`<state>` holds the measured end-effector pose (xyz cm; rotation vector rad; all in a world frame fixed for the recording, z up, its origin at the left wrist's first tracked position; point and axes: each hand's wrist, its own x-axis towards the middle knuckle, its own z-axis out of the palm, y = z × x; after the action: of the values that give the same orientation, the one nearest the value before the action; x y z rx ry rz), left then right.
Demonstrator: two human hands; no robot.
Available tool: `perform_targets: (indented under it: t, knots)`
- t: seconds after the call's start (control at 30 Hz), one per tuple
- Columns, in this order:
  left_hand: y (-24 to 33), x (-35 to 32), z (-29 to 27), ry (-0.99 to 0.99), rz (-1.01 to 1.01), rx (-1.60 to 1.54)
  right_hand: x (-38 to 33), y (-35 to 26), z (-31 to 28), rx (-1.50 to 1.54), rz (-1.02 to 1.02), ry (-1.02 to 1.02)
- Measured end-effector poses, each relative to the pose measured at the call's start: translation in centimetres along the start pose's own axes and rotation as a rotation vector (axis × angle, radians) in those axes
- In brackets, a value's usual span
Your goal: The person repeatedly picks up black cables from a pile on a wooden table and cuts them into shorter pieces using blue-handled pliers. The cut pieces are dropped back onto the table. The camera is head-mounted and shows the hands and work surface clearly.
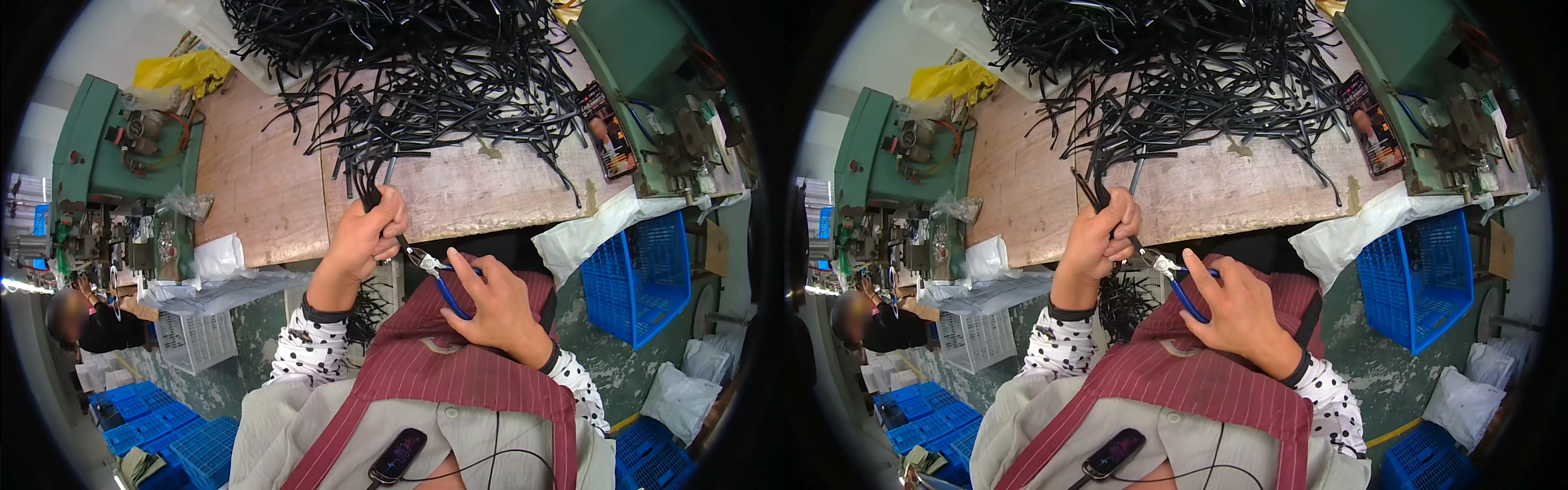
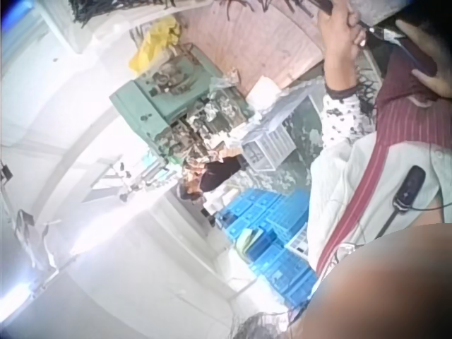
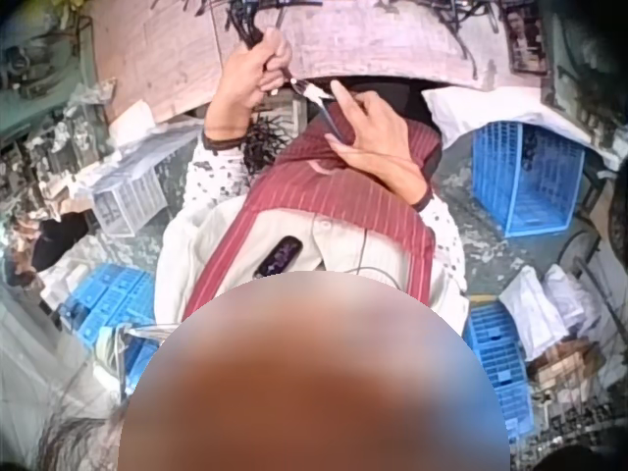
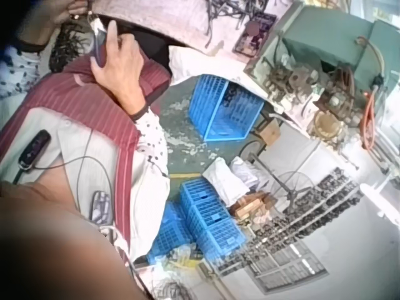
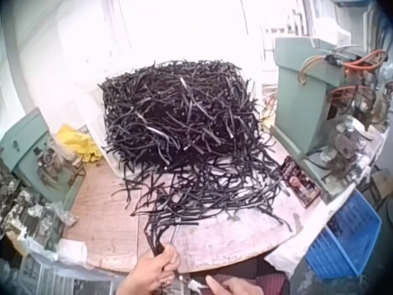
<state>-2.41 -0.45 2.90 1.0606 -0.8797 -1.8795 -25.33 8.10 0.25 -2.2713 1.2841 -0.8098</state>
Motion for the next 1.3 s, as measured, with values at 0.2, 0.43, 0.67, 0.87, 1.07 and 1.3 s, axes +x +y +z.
perform_targets:
  t: [0.2,0.43,0.67,0.87,1.07,1.3]
  knots:
    - [-0.2,0.5,-0.9,-0.163,-0.067,0.0,0.1,0.6,-0.4,-0.073,-0.052,-0.035]
    - [-3.0,0.5,-0.1,0.146,0.123,-0.083,-0.6,1.4,0.9,0.02,0.053,-0.007]
    - [-2.9,7.5,-2.9,0.596,0.771,1.453,-1.1,1.3,1.3,0.007,0.14,-0.016]
    - [-2.6,9.4,-4.3,0.631,0.752,1.513,-1.2,1.3,0.5,0.001,0.137,0.011]
    - [-2.0,3.2,-2.3,0.402,0.345,0.216,-0.9,1.7,0.4,0.023,0.141,0.052]
    - [-2.3,0.5,0.1,0.186,0.424,-0.204,0.2,0.2,-0.2,0.087,0.079,0.081]
